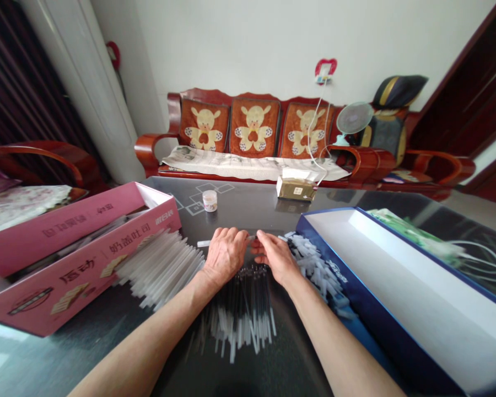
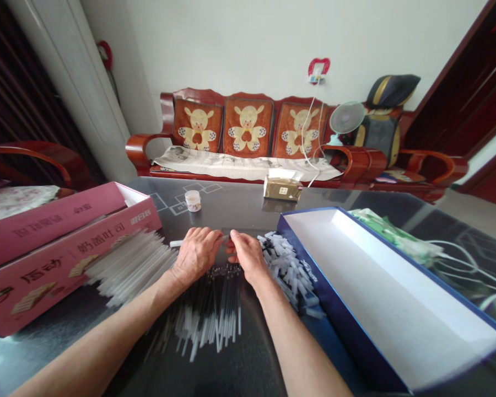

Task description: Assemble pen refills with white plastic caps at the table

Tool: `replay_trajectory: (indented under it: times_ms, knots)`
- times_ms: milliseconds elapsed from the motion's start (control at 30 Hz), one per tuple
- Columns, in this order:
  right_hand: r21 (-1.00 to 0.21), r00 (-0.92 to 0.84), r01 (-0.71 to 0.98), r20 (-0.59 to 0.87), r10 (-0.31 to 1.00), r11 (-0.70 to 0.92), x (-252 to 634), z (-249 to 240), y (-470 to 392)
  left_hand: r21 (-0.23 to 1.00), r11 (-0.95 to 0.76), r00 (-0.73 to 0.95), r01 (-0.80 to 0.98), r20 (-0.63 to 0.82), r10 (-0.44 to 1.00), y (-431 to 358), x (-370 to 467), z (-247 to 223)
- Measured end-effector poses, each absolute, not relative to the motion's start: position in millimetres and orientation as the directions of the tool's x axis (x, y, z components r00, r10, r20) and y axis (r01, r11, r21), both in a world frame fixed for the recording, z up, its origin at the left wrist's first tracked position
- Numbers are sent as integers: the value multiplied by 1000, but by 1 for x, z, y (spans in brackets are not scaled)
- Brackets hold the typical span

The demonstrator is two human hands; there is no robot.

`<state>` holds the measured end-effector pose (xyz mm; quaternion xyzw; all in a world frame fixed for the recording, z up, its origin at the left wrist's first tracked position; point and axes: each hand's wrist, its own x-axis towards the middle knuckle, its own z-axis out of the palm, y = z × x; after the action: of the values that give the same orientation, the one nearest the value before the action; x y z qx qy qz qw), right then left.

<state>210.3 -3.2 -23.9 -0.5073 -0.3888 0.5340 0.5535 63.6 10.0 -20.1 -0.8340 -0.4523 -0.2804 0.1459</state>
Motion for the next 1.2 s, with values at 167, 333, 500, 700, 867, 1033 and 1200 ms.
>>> replay_trajectory:
  times_ms: [167, 333, 500, 700, 867, 1033, 1200]
  knots:
    - [-979, 99, -204, -50, 994, -29, 211, -25, -4, 8, -548, 439, 836, 590, 678, 10, 64, -20]
    - [-953, 26, -299, -59, 998, -49, 211, -22, -6, 10, -548, 436, 837, 594, 676, 10, 63, -20]
    - [-990, 130, -125, -76, 989, -60, 208, -24, -6, 12, -552, 439, 834, 592, 676, 9, 64, -20]
    - [-968, 60, -246, -66, 996, -49, 209, -22, -6, 11, -547, 441, 837, 578, 686, 10, 64, -21]
    - [-978, 119, -182, -120, 986, -98, 208, -22, -5, 5, -551, 446, 834, 583, 680, 9, 64, -20]
    - [-997, 145, -72, -43, 988, -33, 207, -26, -5, 6, -551, 447, 835, 575, 685, 9, 64, -20]
    - [-972, 68, -229, -78, 995, -60, 209, -22, -6, 10, -544, 442, 839, 572, 691, 9, 63, -22]
